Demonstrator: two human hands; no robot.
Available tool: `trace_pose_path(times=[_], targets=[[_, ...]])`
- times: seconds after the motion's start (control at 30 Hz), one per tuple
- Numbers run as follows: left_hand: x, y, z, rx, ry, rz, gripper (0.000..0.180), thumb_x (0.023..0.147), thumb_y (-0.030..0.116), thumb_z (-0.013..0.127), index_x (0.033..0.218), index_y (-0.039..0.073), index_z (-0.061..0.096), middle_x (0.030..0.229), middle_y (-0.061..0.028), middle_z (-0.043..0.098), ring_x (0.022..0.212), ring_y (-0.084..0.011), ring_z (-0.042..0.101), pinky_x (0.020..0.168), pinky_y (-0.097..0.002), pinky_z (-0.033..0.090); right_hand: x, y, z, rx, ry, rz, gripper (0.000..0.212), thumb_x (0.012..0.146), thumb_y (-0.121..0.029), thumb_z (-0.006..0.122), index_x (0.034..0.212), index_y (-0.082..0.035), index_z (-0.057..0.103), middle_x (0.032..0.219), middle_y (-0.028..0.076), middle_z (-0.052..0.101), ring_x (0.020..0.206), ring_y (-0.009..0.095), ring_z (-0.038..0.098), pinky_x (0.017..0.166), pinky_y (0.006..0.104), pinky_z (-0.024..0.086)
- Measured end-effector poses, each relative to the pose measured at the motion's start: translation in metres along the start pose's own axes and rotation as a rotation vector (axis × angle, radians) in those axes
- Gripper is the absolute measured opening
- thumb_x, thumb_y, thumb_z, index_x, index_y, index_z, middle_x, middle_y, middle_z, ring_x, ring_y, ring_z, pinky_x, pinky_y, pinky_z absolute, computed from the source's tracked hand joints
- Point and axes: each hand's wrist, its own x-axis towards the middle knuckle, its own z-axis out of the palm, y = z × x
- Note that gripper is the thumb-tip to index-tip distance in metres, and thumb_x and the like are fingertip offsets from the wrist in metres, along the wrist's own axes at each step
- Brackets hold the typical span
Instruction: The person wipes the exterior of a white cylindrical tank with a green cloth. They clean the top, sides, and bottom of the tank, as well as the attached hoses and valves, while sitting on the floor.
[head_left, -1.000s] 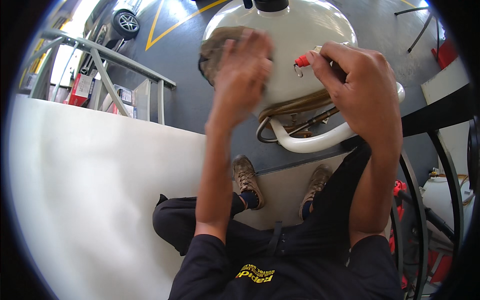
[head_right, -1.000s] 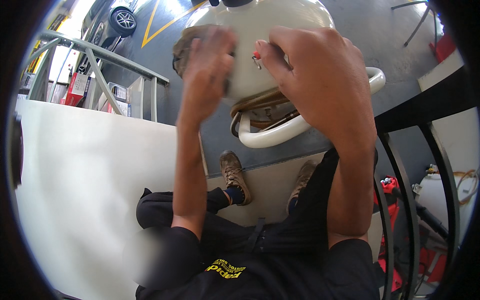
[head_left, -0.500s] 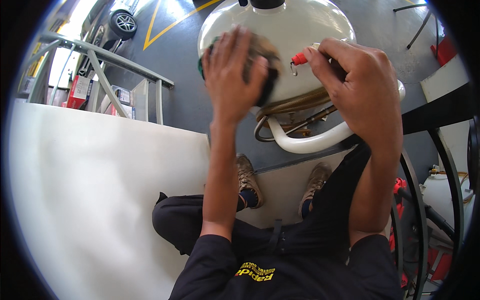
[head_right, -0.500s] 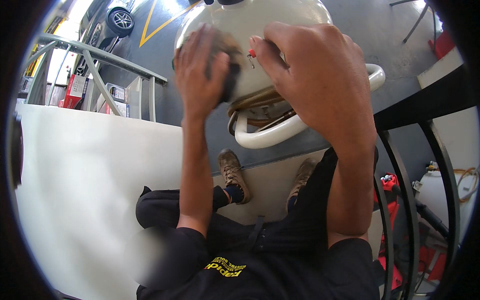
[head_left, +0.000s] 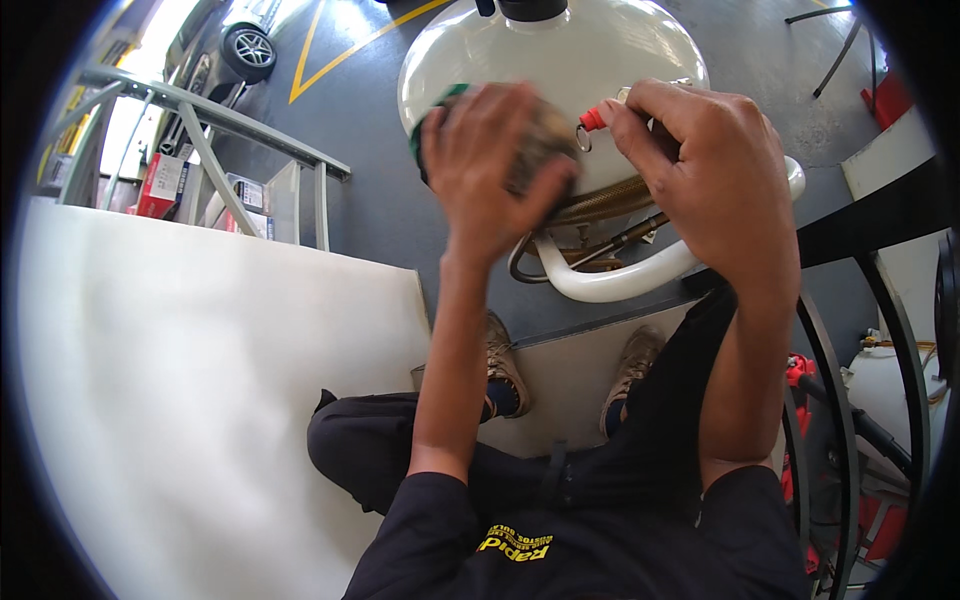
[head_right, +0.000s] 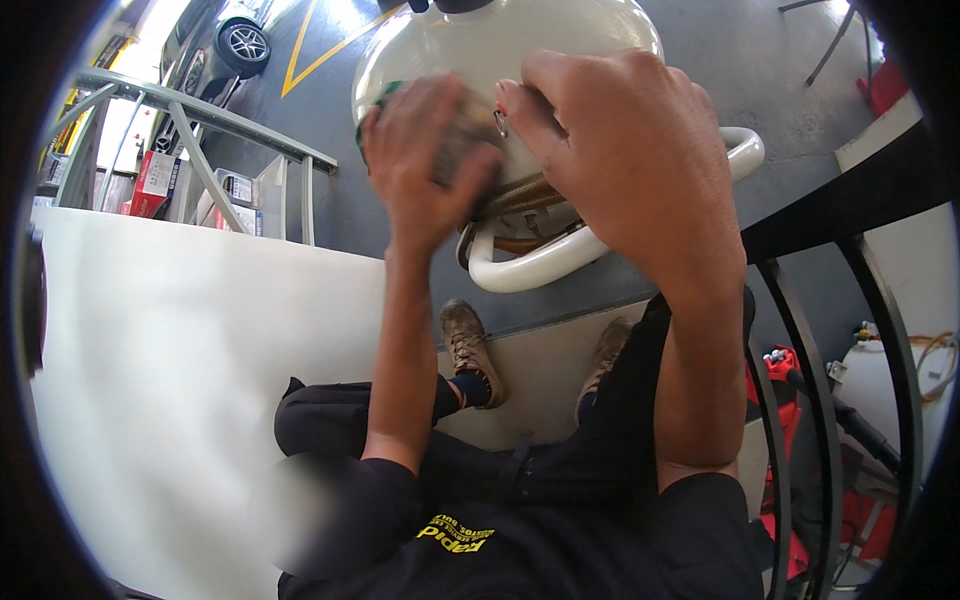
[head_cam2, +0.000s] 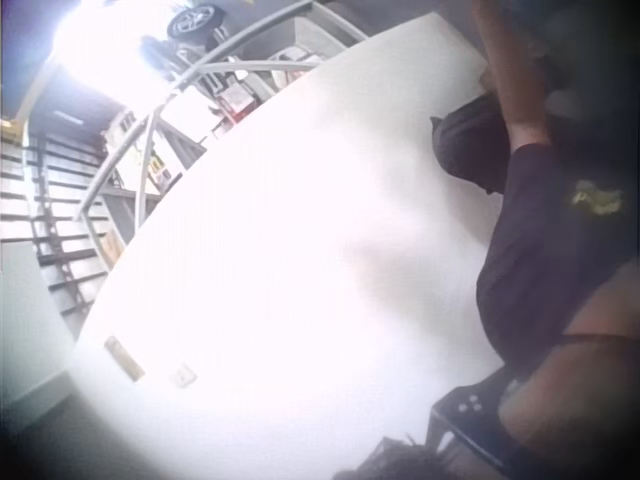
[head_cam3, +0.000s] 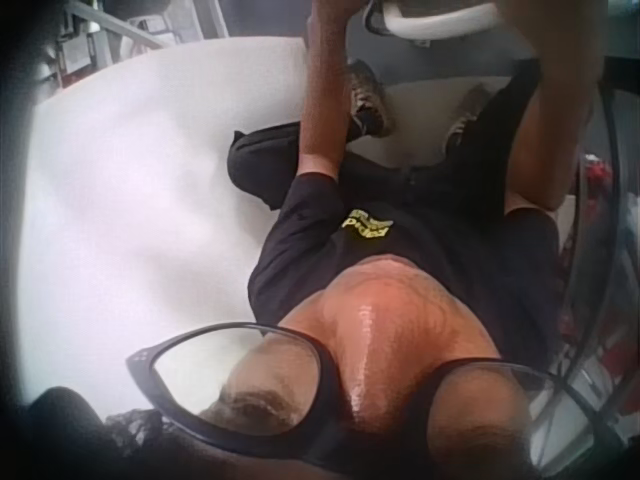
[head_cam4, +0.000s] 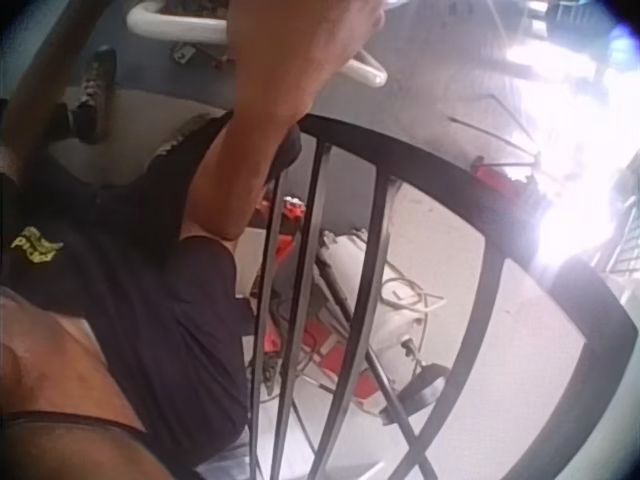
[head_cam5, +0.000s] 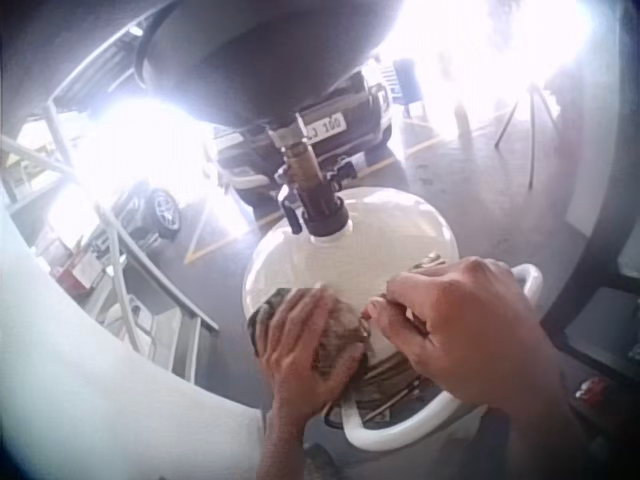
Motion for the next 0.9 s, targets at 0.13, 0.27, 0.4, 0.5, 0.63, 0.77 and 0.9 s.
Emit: trace_pose_path(times=[0.13,0.27,0.4,0.5,0.63,0.77,0.9], targets=[[-0.003,0.003,0.005,-0.070,-0.030,0.125,0.056,0.093,0.042,0.084,0.144,0.017,0.078,0.150,-0.0075,0.073,0.147,-0.0349,0.061,0.128,-0.0520,0.037,0.002,0.005,-0.004,0.013,-0.053,0.023,0.032,0.108,-0.029,0.074,0.097,0.000,0.077,0.070,0.017,0.065,0.057,0.028,0.059,0.063,0.0417,0.048],[-0.002,-0.061,0.000,-0.264,0.079,-0.064,0.051,0.096,0.039,0.084,0.143,0.018,0.078,0.151,-0.0043,0.073,0.148,-0.0323,0.060,0.129,-0.0515,0.036,0.003,-0.007,-0.006,0.063,-0.038,0.057,0.031,0.108,-0.029,0.074,0.097,0.000,0.077,0.070,0.017,0.066,0.057,0.028,0.060,0.064,0.0413,0.049],[-0.004,-0.051,0.003,-0.124,0.117,-0.118,0.045,0.098,0.035,0.080,0.140,0.018,0.080,0.149,-0.0045,0.074,0.152,-0.0313,0.056,0.127,-0.0512,0.040,0.000,-0.013,0.000,0.044,0.009,0.030,0.029,0.107,-0.028,0.075,0.097,-0.001,0.078,0.073,0.016,0.069,0.058,0.030,0.061,0.065,0.0417,0.049],[0.007,0.004,0.006,0.026,0.004,0.055,0.044,0.099,0.035,0.078,0.139,0.018,0.080,0.150,-0.0044,0.073,0.149,-0.0314,0.060,0.127,-0.0512,0.041,0.001,-0.005,-0.003,0.011,-0.027,0.021,0.028,0.107,-0.027,0.075,0.098,-0.001,0.078,0.076,0.017,0.071,0.060,0.032,0.064,0.065,0.0425,0.050],[0.024,-0.005,-0.003,-0.059,-0.113,0.156,0.048,0.099,0.034,0.076,0.144,0.016,0.076,0.152,-0.0047,0.073,0.144,-0.0317,0.065,0.125,-0.0521,0.043,0.003,-0.003,-0.008,0.022,-0.079,0.046,0.028,0.107,-0.028,0.075,0.099,-0.001,0.079,0.078,0.017,0.072,0.063,0.032,0.068,0.067,0.0431,0.052],[0.049,-0.043,-0.004,-0.255,-0.005,-0.151,0.044,0.100,0.039,0.075,0.134,0.010,0.073,0.147,-0.0112,0.068,0.134,-0.0375,0.068,0.119,-0.0536,0.048,0.002,-0.012,-0.008,0.032,-0.049,0.077,0.028,0.106,-0.028,0.076,0.100,-0.001,0.080,0.080,0.018,0.074,0.066,0.033,0.070,0.070,0.0431,0.054],[0.055,-0.032,-0.007,-0.179,-0.090,-0.039,0.040,0.102,0.036,0.076,0.124,0.003,0.071,0.141,-0.0179,0.065,0.129,-0.0386,0.066,0.110,-0.0486,0.052,0.000,-0.011,-0.006,0.012,-0.028,0.039,0.028,0.107,-0.028,0.075,0.100,-0.001,0.080,0.079,0.017,0.074,0.066,0.033,0.071,0.071,0.0433,0.055]])
